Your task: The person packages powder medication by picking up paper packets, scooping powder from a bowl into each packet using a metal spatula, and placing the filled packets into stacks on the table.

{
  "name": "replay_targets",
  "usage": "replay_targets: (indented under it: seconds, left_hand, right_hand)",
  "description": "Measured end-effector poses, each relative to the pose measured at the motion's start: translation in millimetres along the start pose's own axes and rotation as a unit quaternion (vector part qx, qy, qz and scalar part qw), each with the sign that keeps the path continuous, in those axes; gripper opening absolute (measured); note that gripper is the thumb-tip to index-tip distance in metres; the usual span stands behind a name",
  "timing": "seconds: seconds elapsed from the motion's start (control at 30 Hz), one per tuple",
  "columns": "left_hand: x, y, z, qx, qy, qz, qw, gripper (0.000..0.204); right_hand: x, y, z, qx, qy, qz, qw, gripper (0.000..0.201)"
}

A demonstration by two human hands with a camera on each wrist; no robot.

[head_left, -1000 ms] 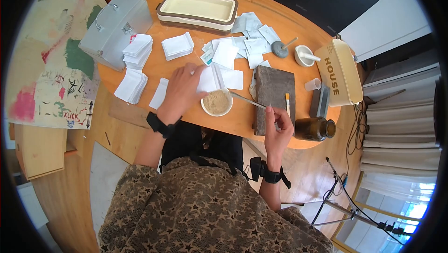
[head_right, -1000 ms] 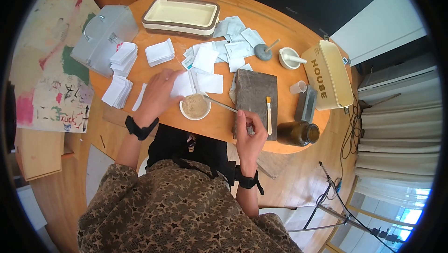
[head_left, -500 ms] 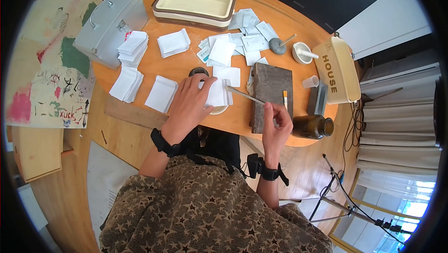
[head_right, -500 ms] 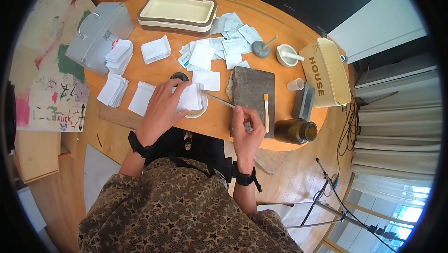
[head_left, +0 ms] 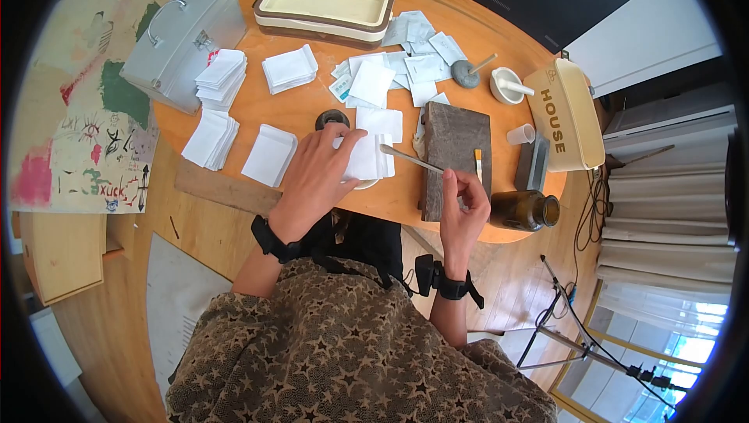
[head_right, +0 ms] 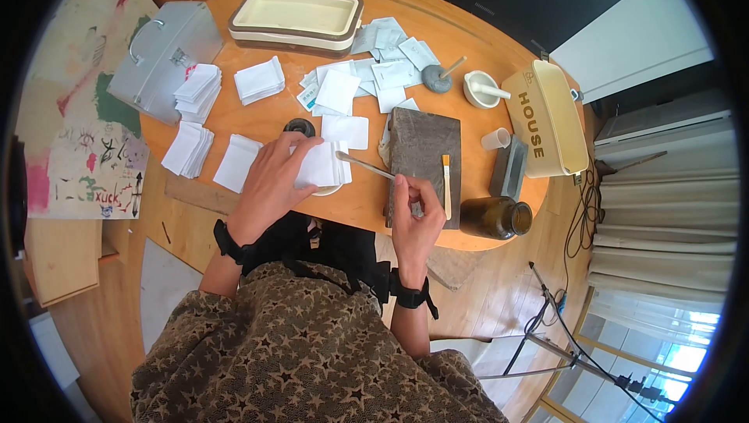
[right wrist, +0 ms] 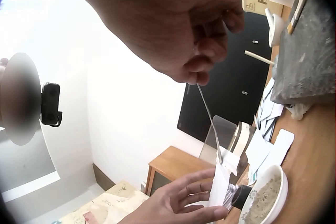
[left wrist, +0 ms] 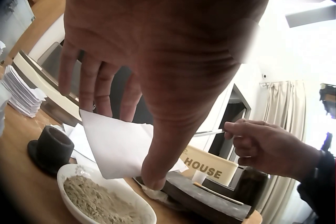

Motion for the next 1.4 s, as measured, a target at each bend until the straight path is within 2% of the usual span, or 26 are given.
replay_targets:
  seconds: [0.17, 0.23, 0.27, 0.33, 0.43, 0.47, 0.53, 0.73, 0.97, 1.03, 1.07, 1.13, 1.2, 1.27, 1.4]
  left_hand:
    - [4.1, 2.6, -3.4, 0.013, 0.008, -0.008, 1.000, 0.071]
    - [6.7, 3.5, -5.7, 0.018, 0.015, 0.002, 1.000, 0.070]
    - [7.9, 3.2, -6.0, 0.017, 0.015, 0.002, 1.000, 0.070]
    - [8.8, 3.6, -6.5, 0.026, 0.024, 0.000, 0.999, 0.069]
    - [10.3, 3.6, -6.9, 0.022, 0.021, 0.000, 1.000, 0.070]
    - [10.5, 3.0, -6.9, 0.022, 0.021, 0.000, 1.000, 0.070]
    - [10.9, -0.4, -6.6, 0.007, 0.020, -0.001, 1.000, 0.071]
    - [8.6, -3.1, -3.7, -0.008, 0.020, -0.009, 1.000, 0.075]
    - [-7.7, -9.0, 13.7, -0.062, 0.025, -0.051, 0.996, 0.074]
    - [-17.9, -20.9, 26.5, -0.126, 0.035, -0.085, 0.988, 0.074]
    - [-22.8, -23.7, 31.6, -0.127, 0.034, -0.085, 0.988, 0.074]
    - [-35.5, -34.3, 47.5, -0.182, 0.044, -0.109, 0.976, 0.075]
    - [-39.6, -43.3, 62.7, -0.173, 0.066, -0.131, 0.974, 0.072]
    - [-42.2, -52.5, 75.4, -0.233, 0.056, -0.164, 0.957, 0.068]
    - [-44.1, -58.6, 83.6, -0.266, 0.049, -0.161, 0.949, 0.058]
  right_hand:
    - [2.4, -1.2, 1.2, 0.026, -0.013, -0.009, 1.000, 0.016]
    - [7.3, -1.0, 0.8, -0.026, -0.044, 0.013, 0.999, 0.013]
    - [8.3, 2.2, -0.1, -0.025, -0.044, 0.012, 0.999, 0.013]
    - [11.3, -3.0, 2.9, -0.143, -0.037, 0.071, 0.987, 0.010]
    - [7.7, -7.6, 5.2, -0.188, 0.002, 0.095, 0.978, 0.007]
    - [6.7, -8.7, 5.7, -0.188, 0.002, 0.095, 0.978, 0.007]
    - [0.0, -6.9, 3.4, -0.129, 0.024, 0.054, 0.990, 0.008]
    - [-6.1, 0.0, -2.5, -0.036, 0.016, 0.001, 0.999, 0.014]
    - [-7.0, 8.5, -4.5, -0.023, 0.025, -0.022, 0.999, 0.018]
    - [-5.7, 11.8, -5.2, -0.016, 0.020, -0.020, 0.999, 0.018]
    - [-4.8, 12.5, -5.2, -0.016, 0.019, -0.020, 0.999, 0.018]
    - [-1.2, 14.9, -5.1, 0.000, 0.008, -0.015, 1.000, 0.018]
    - [3.3, 14.9, -4.1, 0.005, -0.001, -0.015, 1.000, 0.018]
    - [6.7, 14.8, -2.7, 0.010, -0.011, -0.013, 1.000, 0.018]
    - [11.2, 13.1, -1.8, 0.007, -0.029, 0.009, 0.999, 0.018]
Point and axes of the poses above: each hand's wrist, its own z-axis away from the middle knuckle, its own x-axis out of the palm, y = z × x, the point moved 5 cm from there along -z, towards the middle knuckle, and after that the axes turned 15 degrees about x, right-handed, at the moved point
